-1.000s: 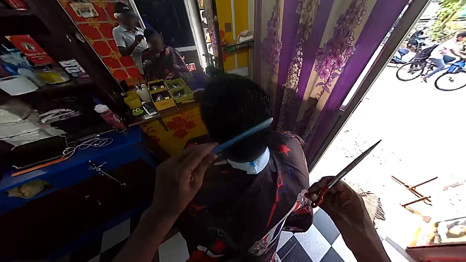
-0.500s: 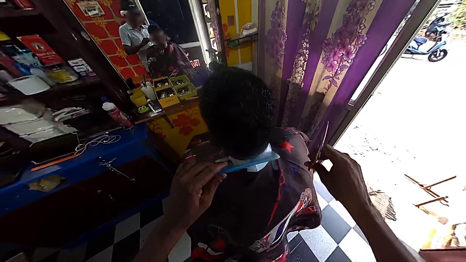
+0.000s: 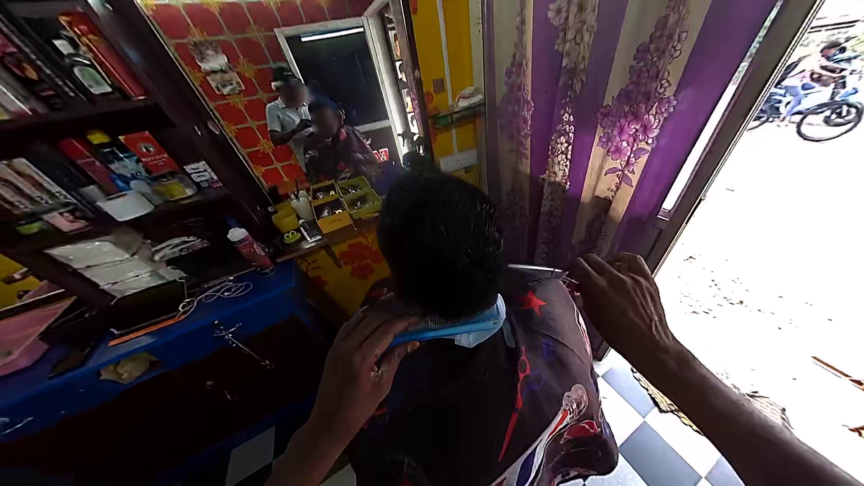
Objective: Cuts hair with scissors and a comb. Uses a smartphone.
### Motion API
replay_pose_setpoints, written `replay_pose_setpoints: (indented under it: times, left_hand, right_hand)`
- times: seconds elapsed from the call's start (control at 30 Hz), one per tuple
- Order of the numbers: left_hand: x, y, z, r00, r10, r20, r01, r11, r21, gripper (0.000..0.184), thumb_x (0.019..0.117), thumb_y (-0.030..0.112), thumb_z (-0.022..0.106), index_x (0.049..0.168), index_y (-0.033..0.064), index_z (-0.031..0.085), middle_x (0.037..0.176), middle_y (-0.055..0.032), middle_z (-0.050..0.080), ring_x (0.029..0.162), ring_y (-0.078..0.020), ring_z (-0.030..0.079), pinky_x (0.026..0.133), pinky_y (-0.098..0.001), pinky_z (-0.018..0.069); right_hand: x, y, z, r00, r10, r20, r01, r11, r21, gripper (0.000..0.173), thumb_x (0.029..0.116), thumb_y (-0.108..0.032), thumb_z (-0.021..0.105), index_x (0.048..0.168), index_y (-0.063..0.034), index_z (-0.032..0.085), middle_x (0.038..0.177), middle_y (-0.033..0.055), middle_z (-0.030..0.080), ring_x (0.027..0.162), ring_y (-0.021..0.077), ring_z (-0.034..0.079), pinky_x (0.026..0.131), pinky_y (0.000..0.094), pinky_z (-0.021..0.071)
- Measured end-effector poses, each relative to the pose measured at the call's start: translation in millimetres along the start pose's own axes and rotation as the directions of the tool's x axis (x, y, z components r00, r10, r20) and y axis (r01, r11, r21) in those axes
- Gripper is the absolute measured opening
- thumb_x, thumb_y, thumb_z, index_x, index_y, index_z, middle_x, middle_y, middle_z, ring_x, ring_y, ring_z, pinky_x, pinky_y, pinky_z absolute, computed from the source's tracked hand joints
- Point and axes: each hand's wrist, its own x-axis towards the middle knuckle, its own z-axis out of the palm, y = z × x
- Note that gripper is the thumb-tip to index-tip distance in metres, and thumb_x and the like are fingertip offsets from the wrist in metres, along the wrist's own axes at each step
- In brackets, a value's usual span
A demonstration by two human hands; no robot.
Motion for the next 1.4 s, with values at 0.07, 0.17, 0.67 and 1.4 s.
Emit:
replay_pose_setpoints:
  times: [0.07,0.17,0.67,1.4]
  left_hand:
    - [1.1,2.2,0.2,0.994,0.081,-0.072,-0.074,0.993,0.094,0.032,0.0968,0.041,0.064,0.119,0.0203,0.076,0.112,0.002,0.07,0.103,-0.0139,0.064,0.088,-0.0334,0.0511]
    - [1.5,2.8,1.2,0.972,0.166,-0.163,-0.137,0.975,0.175,0.029,0.0975,0.035,0.066,0.121,0.0208,0.074,0.111,-0.0011,0.07,0.096,-0.0157,0.062,0.081,-0.0332,0.0464]
    - [-1.1,3.4,1.9,0.91,0.336,-0.245,-0.259,0.919,0.298,0.03,0.0982,0.028,0.068,0.128,0.0234,0.067,0.11,-0.0025,0.066,0.093,-0.0182,0.059,0.084,-0.0358,0.0415]
    - [11.1,8.0,2.2,0.921,0.311,-0.235,-0.233,0.922,0.308,0.031,0.0981,0.031,0.068,0.128,0.0225,0.068,0.109,-0.0029,0.065,0.093,-0.0175,0.058,0.083,-0.0371,0.039]
  right_hand:
    - [-1.0,-0.7,5.2,0.999,-0.026,0.022,0.027,0.999,-0.045,0.021,0.0836,-0.002,0.079,0.101,-0.0077,0.069,0.094,0.0101,0.07,0.085,0.0302,0.069,0.097,0.0555,0.048]
    - [-6.2,-2.9,11.8,0.998,-0.068,0.02,0.069,0.995,-0.075,0.024,0.0815,0.008,0.075,0.101,-0.0064,0.07,0.09,0.0106,0.07,0.082,0.0294,0.07,0.1,0.0539,0.0484]
    - [9.5,-30.3,20.2,0.995,-0.1,0.02,0.102,0.973,-0.207,0.034,0.0832,0.007,0.073,0.111,-0.0117,0.069,0.108,0.01,0.066,0.098,0.0299,0.064,0.091,0.0516,0.0445]
    - [4.9,-38.4,14.1,0.974,-0.223,-0.037,0.216,0.967,-0.139,0.029,0.082,0.01,0.073,0.104,-0.0095,0.07,0.094,0.0067,0.071,0.08,0.0249,0.066,0.074,0.0408,0.049]
